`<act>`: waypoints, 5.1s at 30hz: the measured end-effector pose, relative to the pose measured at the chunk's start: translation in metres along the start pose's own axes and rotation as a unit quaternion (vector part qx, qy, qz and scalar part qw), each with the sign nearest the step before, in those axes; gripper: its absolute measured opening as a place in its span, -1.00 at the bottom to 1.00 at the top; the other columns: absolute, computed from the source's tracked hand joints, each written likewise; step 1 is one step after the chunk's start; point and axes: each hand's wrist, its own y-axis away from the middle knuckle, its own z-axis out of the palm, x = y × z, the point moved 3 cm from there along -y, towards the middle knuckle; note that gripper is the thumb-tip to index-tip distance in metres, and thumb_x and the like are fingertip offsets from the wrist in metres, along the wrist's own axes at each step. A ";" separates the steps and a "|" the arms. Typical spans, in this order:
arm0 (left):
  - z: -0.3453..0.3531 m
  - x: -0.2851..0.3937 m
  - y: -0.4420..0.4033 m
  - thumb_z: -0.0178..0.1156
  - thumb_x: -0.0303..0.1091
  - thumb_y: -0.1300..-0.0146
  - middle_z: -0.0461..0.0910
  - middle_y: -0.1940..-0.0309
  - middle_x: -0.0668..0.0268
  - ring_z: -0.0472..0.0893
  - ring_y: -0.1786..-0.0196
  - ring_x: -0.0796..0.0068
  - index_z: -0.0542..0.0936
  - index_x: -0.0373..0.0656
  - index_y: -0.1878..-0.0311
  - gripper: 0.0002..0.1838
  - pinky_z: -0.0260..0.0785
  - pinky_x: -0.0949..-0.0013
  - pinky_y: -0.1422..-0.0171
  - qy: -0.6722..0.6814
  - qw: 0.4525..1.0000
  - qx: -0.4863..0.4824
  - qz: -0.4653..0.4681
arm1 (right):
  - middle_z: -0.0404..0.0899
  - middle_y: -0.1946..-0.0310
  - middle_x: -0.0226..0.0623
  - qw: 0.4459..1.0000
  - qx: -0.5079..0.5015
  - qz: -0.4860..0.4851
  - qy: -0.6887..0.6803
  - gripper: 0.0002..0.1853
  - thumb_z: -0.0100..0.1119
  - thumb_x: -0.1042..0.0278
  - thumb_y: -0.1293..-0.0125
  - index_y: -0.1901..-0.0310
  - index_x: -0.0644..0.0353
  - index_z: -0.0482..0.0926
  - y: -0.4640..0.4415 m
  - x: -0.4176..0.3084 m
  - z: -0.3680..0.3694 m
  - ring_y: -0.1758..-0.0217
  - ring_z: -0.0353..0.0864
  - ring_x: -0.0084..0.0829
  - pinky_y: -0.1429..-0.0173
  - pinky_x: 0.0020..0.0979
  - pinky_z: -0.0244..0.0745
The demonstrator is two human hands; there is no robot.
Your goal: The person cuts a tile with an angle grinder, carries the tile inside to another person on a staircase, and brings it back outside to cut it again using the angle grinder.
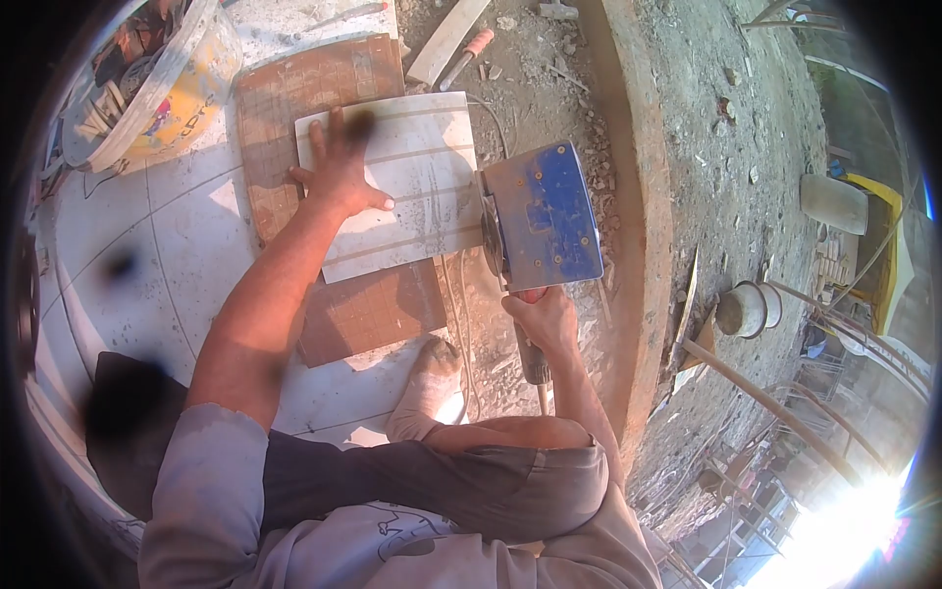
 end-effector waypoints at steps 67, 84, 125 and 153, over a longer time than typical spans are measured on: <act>0.006 -0.002 -0.004 0.69 0.09 0.32 -0.40 -0.67 0.16 -0.42 -0.66 -0.13 -0.10 0.33 -0.64 0.47 -0.15 -0.79 -0.36 0.026 0.999 0.014 0.021 | 0.67 0.05 0.13 1.000 -0.004 -0.006 0.002 -0.16 0.38 0.00 0.08 -0.23 0.35 0.45 -0.024 0.004 0.007 -0.08 0.68 0.04 -0.20 -0.12 0.53; -0.004 0.001 0.000 0.68 0.13 0.28 -0.43 -0.68 0.21 -0.40 -0.67 -0.07 -0.13 0.39 -0.64 0.46 -0.11 -0.71 -0.45 0.011 1.000 -0.013 -0.001 | 0.66 0.03 0.20 1.000 -0.024 -0.001 0.009 -0.15 0.41 -0.04 0.10 -0.19 0.41 0.47 -0.023 0.003 0.007 -0.11 0.67 0.06 -0.21 -0.11 0.53; 0.005 -0.002 -0.003 0.68 0.05 0.28 -0.17 -0.64 0.06 -0.37 -0.66 -0.12 -0.11 0.34 -0.64 0.45 -0.13 -0.78 -0.37 0.033 0.999 0.013 0.022 | 0.67 0.05 0.19 0.999 0.012 -0.029 -0.017 -0.19 0.39 -0.01 0.08 -0.17 0.41 0.48 -0.027 -0.022 -0.003 -0.07 0.69 0.06 -0.18 -0.12 0.54; 0.004 -0.001 -0.005 0.67 0.05 0.27 -0.14 -0.64 0.17 -0.38 -0.67 -0.08 -0.13 0.38 -0.64 0.45 -0.12 -0.75 -0.39 0.024 1.000 0.003 0.012 | 0.67 0.09 0.23 1.000 0.005 -0.025 -0.014 -0.15 0.36 0.02 0.08 -0.23 0.40 0.41 -0.036 -0.024 -0.003 -0.09 0.66 0.13 -0.21 -0.11 0.52</act>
